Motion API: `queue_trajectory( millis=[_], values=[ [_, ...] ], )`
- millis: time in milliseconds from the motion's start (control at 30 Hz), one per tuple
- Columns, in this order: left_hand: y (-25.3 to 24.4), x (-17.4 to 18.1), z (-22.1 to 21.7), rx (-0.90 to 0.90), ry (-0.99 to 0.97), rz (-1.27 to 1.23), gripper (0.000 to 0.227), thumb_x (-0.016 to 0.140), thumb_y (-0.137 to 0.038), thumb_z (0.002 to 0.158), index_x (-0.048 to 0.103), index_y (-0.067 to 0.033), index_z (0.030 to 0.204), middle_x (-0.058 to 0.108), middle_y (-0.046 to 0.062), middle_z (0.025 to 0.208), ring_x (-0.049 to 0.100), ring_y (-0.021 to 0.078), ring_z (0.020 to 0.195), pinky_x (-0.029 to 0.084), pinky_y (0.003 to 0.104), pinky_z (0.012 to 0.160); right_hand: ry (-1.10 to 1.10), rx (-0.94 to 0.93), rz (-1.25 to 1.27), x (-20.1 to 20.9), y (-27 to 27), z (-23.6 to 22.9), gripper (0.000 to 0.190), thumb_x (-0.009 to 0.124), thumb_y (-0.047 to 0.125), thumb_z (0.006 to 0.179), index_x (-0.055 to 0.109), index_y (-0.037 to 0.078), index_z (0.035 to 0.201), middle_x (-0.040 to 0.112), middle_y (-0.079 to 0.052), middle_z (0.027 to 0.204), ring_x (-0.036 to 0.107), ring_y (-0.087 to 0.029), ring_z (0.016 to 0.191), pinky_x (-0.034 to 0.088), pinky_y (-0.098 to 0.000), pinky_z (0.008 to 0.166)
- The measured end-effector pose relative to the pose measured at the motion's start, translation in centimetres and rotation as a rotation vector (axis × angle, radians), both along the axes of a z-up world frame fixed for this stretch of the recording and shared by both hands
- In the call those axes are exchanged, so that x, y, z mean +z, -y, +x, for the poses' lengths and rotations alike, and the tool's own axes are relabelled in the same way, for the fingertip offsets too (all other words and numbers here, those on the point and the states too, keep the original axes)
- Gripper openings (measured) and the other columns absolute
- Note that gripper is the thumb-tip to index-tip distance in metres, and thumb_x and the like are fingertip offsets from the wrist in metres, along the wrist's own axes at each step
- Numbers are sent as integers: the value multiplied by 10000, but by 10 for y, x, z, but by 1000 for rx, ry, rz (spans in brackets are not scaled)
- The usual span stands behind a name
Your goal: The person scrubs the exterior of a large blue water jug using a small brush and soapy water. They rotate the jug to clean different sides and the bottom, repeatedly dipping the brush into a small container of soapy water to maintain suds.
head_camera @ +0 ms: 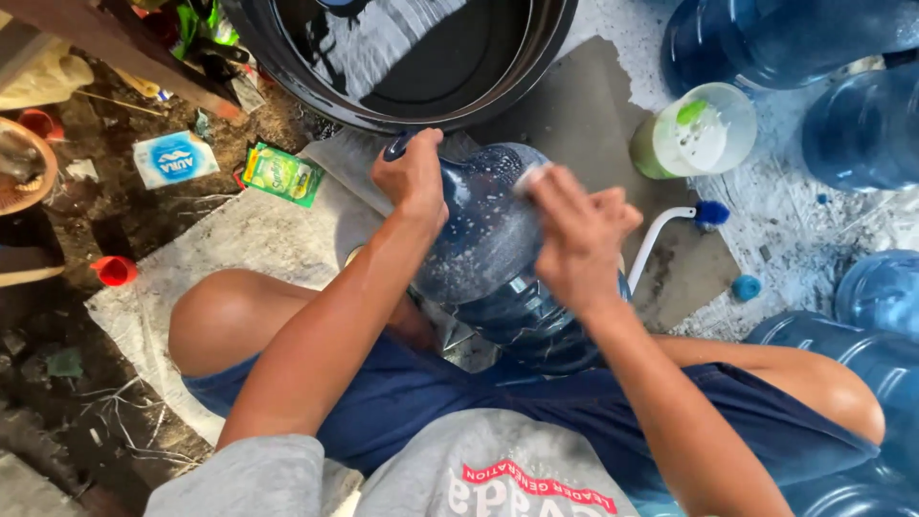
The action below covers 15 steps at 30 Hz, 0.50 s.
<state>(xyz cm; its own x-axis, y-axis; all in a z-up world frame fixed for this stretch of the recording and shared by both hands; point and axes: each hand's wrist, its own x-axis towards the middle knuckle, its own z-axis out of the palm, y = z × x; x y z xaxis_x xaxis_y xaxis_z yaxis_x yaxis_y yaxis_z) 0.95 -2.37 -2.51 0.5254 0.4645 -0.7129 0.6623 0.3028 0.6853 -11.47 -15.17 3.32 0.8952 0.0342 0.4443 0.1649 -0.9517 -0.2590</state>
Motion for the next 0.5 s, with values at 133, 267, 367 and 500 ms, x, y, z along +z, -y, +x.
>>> queue_trajectory(
  millis=[133, 267, 367, 500],
  values=[
    [-22, 2, -14, -264, 332, -45, 381, 817, -180, 535, 639, -25, 834, 655, 138, 813, 634, 215, 857, 457, 361, 848, -53, -23, 196, -33, 37, 8, 477, 552, 23, 837, 601, 193, 1280, 600, 16, 1280, 495, -268, 904, 308, -324, 798],
    [-51, -10, -1, -765, 738, -255, 417, 862, -79, 462, 672, -44, 831, 696, 110, 800, 651, 150, 813, 503, 268, 788, -198, -18, 578, -42, 60, 8, 478, 527, -36, 856, 589, 160, 1287, 632, -86, 1205, 516, -258, 968, 388, -357, 892],
    [-37, -10, 3, -824, 889, -466, 365, 831, -23, 442, 641, -39, 753, 676, 119, 707, 662, 148, 734, 497, 228, 749, -216, 10, 720, -47, 63, 5, 476, 480, -59, 867, 569, 112, 1302, 628, -138, 1186, 543, -232, 1028, 406, -369, 913],
    [-20, -14, 1, -749, 871, -388, 279, 736, 46, 427, 649, -44, 676, 648, 92, 612, 636, 165, 613, 487, 224, 697, -23, -36, 349, -6, 24, -21, 481, 512, -15, 858, 557, 94, 1324, 597, -135, 1264, 541, -322, 906, 364, -351, 866]
  ],
)
